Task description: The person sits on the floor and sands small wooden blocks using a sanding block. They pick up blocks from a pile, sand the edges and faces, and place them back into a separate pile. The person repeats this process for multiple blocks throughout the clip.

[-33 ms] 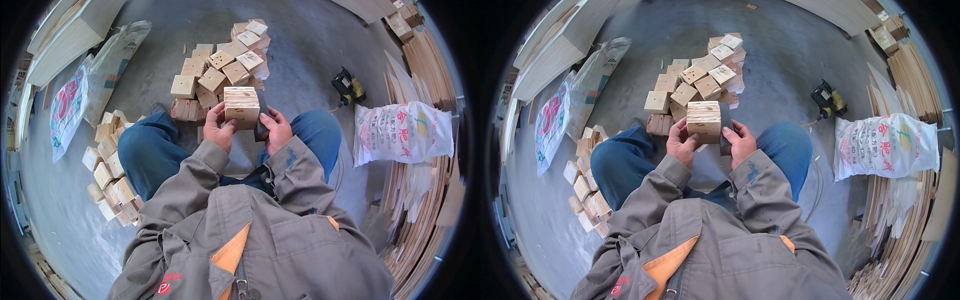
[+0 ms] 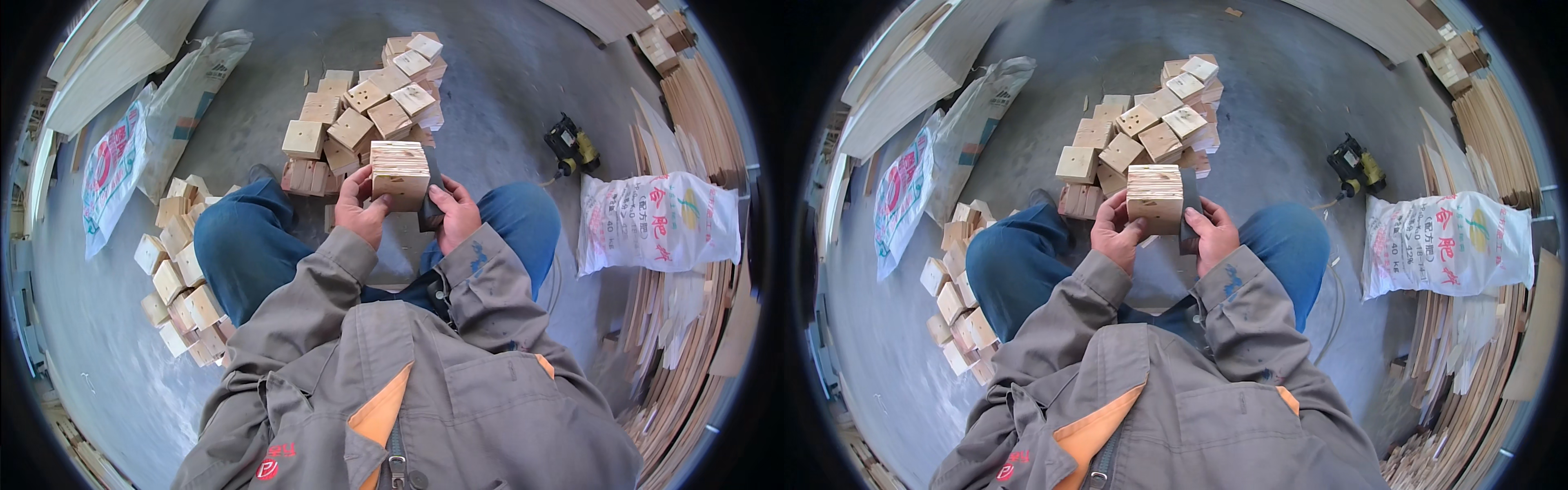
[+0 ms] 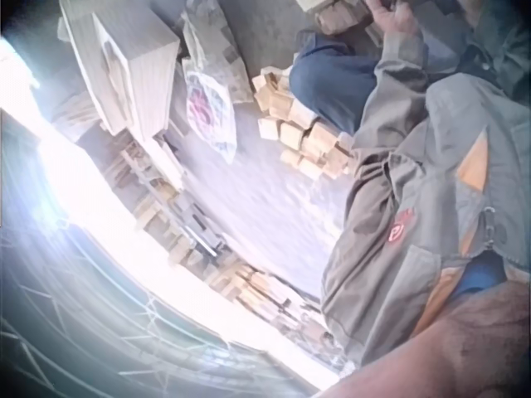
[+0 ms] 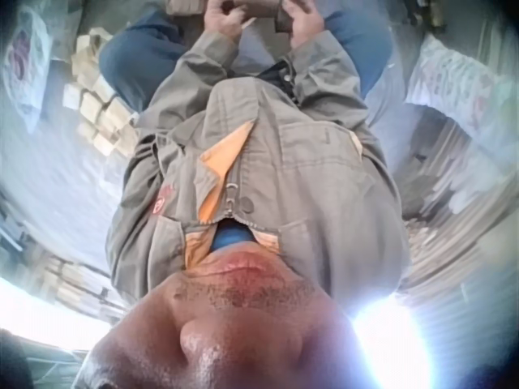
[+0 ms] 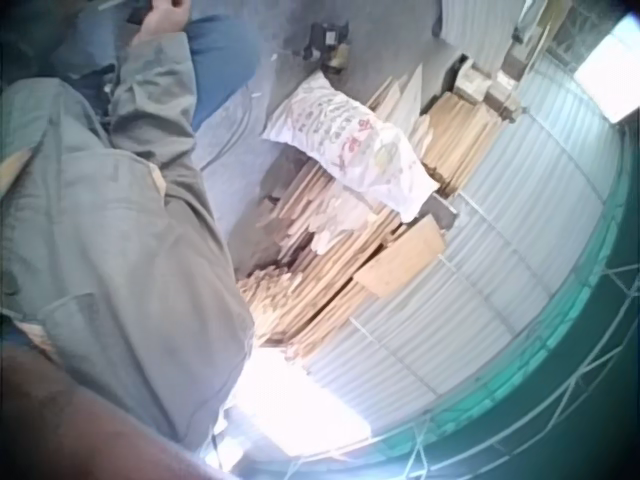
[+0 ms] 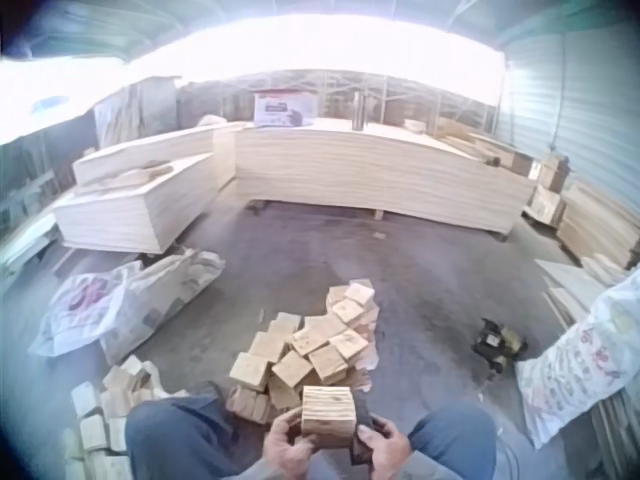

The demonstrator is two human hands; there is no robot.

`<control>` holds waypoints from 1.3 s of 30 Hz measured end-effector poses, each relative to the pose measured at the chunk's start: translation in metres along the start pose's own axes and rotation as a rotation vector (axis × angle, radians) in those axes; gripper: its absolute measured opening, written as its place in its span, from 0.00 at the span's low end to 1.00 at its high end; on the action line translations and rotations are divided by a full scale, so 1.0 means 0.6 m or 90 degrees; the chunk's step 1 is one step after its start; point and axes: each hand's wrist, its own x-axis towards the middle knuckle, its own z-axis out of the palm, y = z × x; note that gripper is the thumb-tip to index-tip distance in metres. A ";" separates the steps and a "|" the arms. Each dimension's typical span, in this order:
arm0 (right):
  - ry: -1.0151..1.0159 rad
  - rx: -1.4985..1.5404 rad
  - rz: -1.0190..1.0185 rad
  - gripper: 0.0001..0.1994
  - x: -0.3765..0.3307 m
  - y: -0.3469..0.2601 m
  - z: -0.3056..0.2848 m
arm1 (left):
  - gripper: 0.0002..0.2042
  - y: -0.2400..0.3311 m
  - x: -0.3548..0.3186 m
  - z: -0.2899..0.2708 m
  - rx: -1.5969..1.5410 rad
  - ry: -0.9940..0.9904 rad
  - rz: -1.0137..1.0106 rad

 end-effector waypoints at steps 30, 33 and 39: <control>-0.119 0.180 0.032 0.23 0.032 0.019 -0.034 | 0.24 0.059 -0.021 -0.001 0.187 -0.058 0.249; -0.111 0.150 0.033 0.24 0.036 0.022 -0.038 | 0.24 0.062 -0.023 -0.002 0.188 -0.055 0.266; -0.128 0.142 0.038 0.25 0.036 0.023 -0.039 | 0.24 0.074 -0.027 0.005 0.136 -0.033 0.243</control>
